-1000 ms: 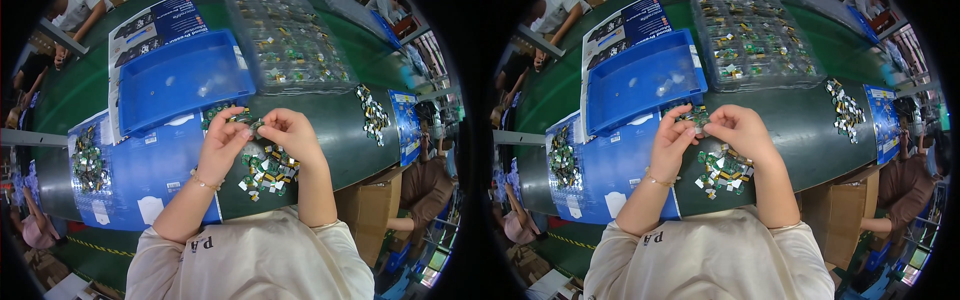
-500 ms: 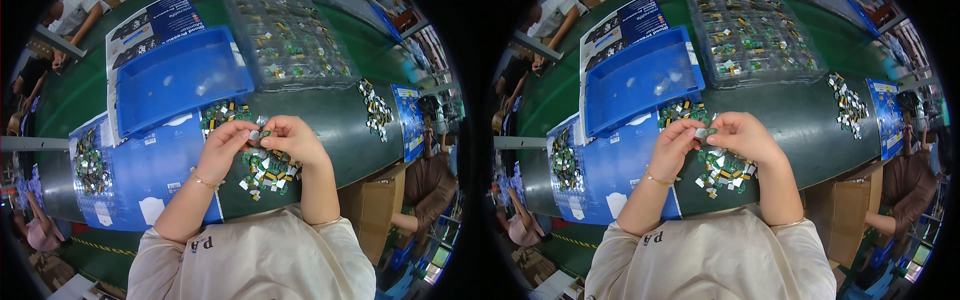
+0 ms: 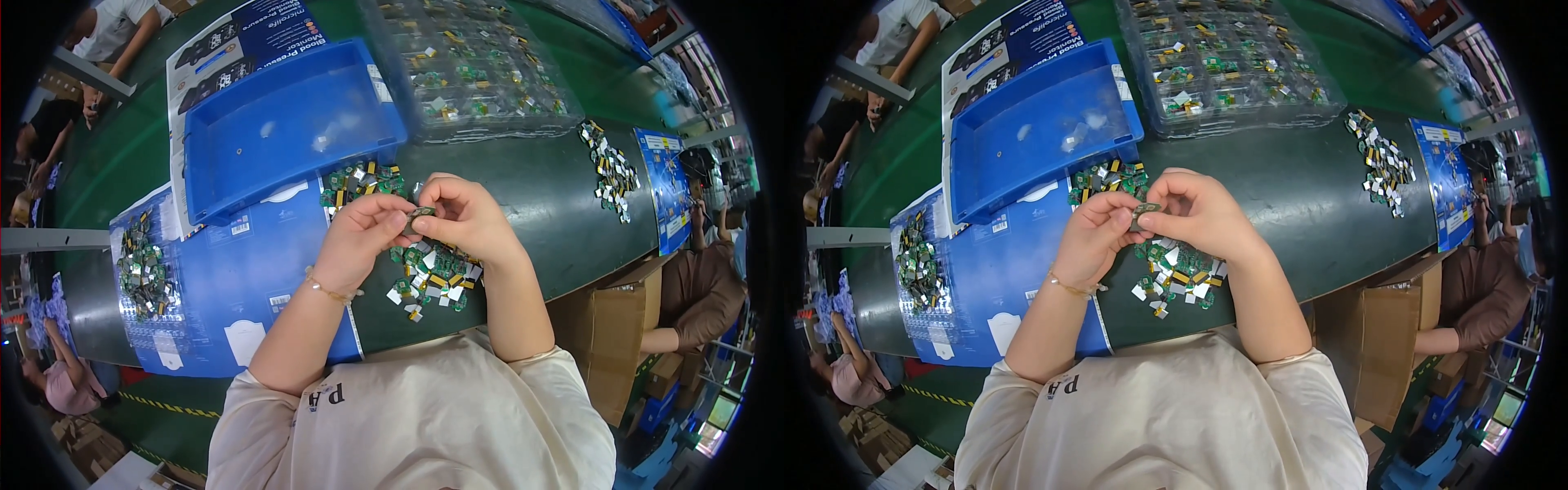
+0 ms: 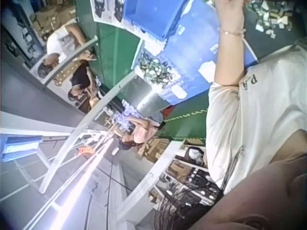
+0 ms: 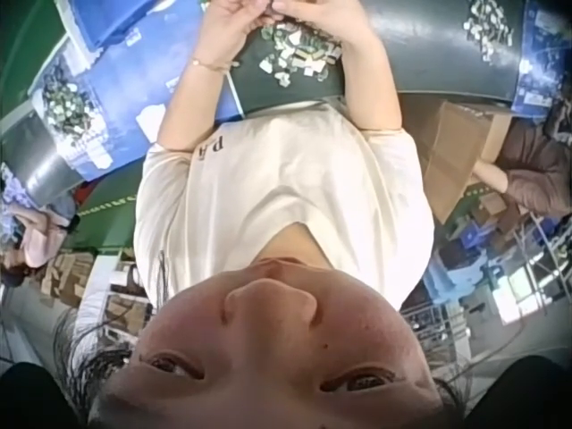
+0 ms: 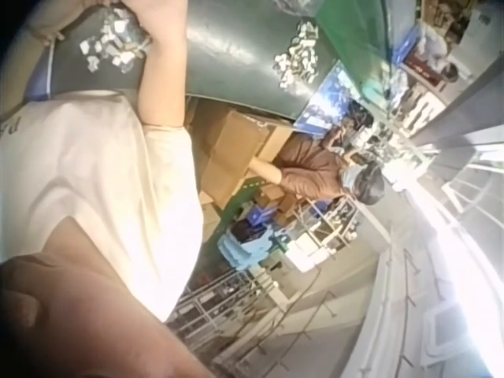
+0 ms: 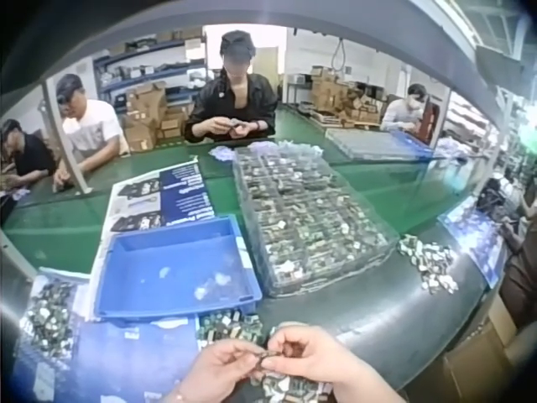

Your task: Assembling small electronic circuit board components by hand at a workbench.

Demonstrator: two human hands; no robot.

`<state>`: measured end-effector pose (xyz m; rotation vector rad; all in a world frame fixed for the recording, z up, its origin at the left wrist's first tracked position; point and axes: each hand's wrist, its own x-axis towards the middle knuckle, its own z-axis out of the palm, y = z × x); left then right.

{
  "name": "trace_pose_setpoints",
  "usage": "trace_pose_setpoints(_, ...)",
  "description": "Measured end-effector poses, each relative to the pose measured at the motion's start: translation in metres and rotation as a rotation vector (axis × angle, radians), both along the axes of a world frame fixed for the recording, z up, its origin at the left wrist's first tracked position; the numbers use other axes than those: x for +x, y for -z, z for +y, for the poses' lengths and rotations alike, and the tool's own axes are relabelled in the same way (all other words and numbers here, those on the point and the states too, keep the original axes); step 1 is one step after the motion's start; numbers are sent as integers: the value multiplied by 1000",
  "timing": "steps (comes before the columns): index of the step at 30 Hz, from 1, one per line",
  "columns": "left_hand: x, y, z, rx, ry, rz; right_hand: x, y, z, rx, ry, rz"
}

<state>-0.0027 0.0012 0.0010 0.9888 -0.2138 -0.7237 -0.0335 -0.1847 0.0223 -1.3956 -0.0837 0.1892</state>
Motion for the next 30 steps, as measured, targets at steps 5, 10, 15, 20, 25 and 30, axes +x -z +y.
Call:
trace_pose_setpoints(5, 0, 0, 0, -2, 16, 18, 0, -3, -2, -107, -2, -51)
trace_pose_setpoints(10, 1, 5, 0, -93, -11, 113, 1, -7, 6, 63, 20, -12)
trace_pose_setpoints(15, 4, 5, 2, -47, -16, 121, 3, -2, 9, 103, 66, 28)
trace_pose_setpoints(20, 3, 5, 1, -54, -18, 137, 2, 0, 11, 89, 80, 78)
trace_pose_setpoints(25, 3, 5, 0, -53, -50, 162, 1, 1, 13, 72, 108, 56)
trace_pose_setpoints(30, 4, 5, 1, -44, -39, 145, 1, 5, 10, -143, 163, -21)
